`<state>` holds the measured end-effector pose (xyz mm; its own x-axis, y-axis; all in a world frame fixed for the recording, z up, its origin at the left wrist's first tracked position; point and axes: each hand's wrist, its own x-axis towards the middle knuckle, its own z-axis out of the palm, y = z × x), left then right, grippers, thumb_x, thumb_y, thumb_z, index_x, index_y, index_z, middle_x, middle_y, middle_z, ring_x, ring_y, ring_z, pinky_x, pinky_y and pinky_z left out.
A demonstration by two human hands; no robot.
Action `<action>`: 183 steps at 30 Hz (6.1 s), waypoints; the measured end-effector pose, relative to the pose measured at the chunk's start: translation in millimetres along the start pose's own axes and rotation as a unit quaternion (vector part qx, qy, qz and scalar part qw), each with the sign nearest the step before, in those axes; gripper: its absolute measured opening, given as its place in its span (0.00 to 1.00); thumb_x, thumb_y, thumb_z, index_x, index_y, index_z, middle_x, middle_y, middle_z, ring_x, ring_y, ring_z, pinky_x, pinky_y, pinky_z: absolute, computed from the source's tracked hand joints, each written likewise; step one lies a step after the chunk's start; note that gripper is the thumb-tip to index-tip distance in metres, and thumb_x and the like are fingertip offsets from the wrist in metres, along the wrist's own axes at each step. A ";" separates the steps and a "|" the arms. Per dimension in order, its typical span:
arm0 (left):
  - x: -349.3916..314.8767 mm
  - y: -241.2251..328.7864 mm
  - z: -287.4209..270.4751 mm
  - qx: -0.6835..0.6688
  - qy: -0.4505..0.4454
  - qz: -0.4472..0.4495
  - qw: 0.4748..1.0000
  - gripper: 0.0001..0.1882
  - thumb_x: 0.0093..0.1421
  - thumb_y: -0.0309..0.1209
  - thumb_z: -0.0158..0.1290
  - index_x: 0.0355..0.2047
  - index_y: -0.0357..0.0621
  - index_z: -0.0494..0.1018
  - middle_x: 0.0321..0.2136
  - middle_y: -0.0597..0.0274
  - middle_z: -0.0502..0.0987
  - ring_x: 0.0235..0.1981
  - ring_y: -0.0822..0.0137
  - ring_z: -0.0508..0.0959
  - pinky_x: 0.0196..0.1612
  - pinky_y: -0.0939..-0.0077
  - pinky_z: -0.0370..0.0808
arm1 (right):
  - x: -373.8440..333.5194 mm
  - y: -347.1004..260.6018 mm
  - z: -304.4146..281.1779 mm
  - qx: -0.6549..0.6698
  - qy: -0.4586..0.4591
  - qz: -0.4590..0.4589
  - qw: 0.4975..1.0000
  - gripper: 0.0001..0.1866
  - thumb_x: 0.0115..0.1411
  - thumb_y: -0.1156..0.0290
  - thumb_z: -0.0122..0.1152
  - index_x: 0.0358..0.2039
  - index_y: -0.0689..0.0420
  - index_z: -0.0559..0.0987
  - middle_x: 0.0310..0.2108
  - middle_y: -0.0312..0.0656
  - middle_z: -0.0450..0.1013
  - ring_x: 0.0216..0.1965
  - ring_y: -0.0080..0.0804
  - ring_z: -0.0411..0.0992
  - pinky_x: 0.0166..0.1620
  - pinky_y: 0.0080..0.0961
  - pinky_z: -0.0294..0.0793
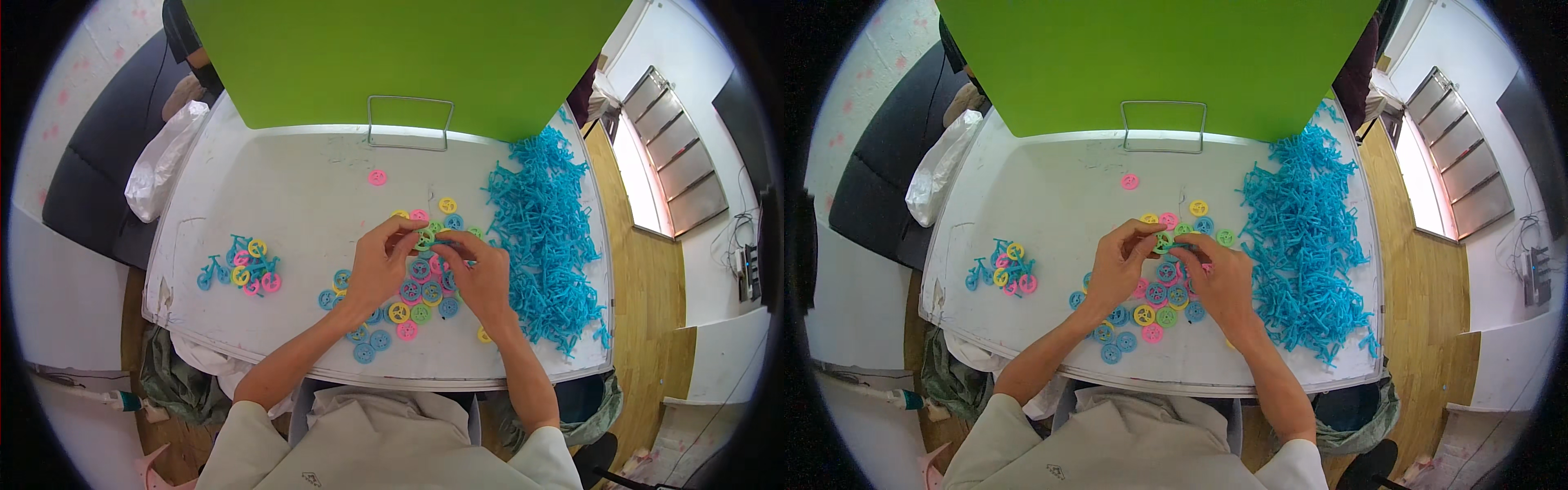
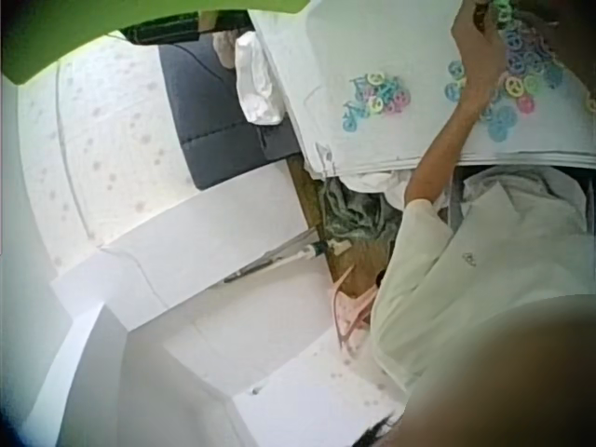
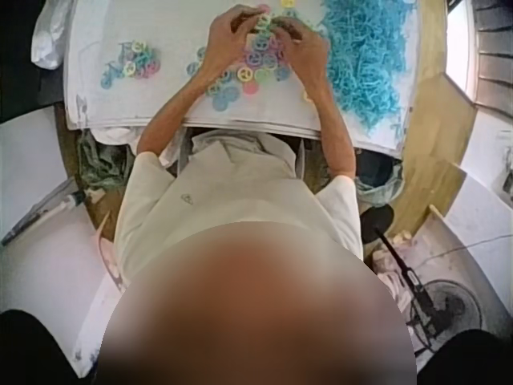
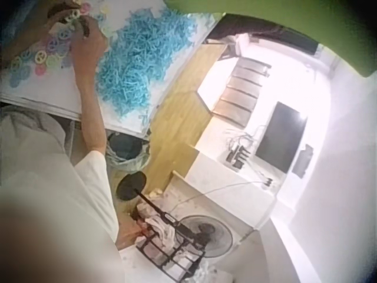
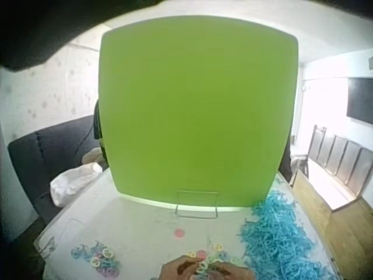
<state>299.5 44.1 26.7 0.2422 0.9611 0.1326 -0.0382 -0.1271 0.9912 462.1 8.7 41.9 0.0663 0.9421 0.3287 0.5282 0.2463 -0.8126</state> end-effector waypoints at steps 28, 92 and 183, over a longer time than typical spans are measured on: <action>-8.1 0.4 9.5 0.139 0.047 0.071 0.987 0.10 0.61 0.16 0.48 0.41 0.35 0.76 0.33 0.55 0.78 0.32 0.68 0.81 0.31 0.77 0.80 | -6.4 -5.5 11.4 0.021 0.010 0.139 0.990 0.11 0.54 0.68 0.68 0.35 0.62 0.83 0.21 0.44 0.78 0.19 0.19 0.73 0.23 0.17 0.70; 15.2 15.9 -16.2 -0.073 -0.119 -0.243 0.960 0.13 0.65 0.30 0.50 0.45 0.32 0.69 0.37 0.54 0.77 0.38 0.65 0.81 0.37 0.73 0.82 | 9.6 8.4 -15.9 -0.013 -0.080 -0.022 0.997 0.08 0.50 0.79 0.65 0.33 0.61 0.80 0.28 0.42 0.77 0.30 0.31 0.75 0.35 0.25 0.71; -39.4 15.4 -43.3 0.473 -0.057 0.054 0.877 0.12 0.46 0.21 0.62 0.33 0.40 0.77 0.33 0.57 0.74 0.38 0.58 0.73 0.41 0.68 0.70 | 21.0 28.7 -62.2 0.041 0.111 0.067 0.991 0.08 0.54 0.74 0.66 0.32 0.62 0.77 0.35 0.43 0.78 0.39 0.30 0.76 0.44 0.27 0.73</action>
<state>247.4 14.9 36.5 0.3851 0.9067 0.1719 0.7422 -0.4150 0.5262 531.3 21.3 55.4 0.3199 0.8969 0.3054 0.4323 0.1487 -0.8894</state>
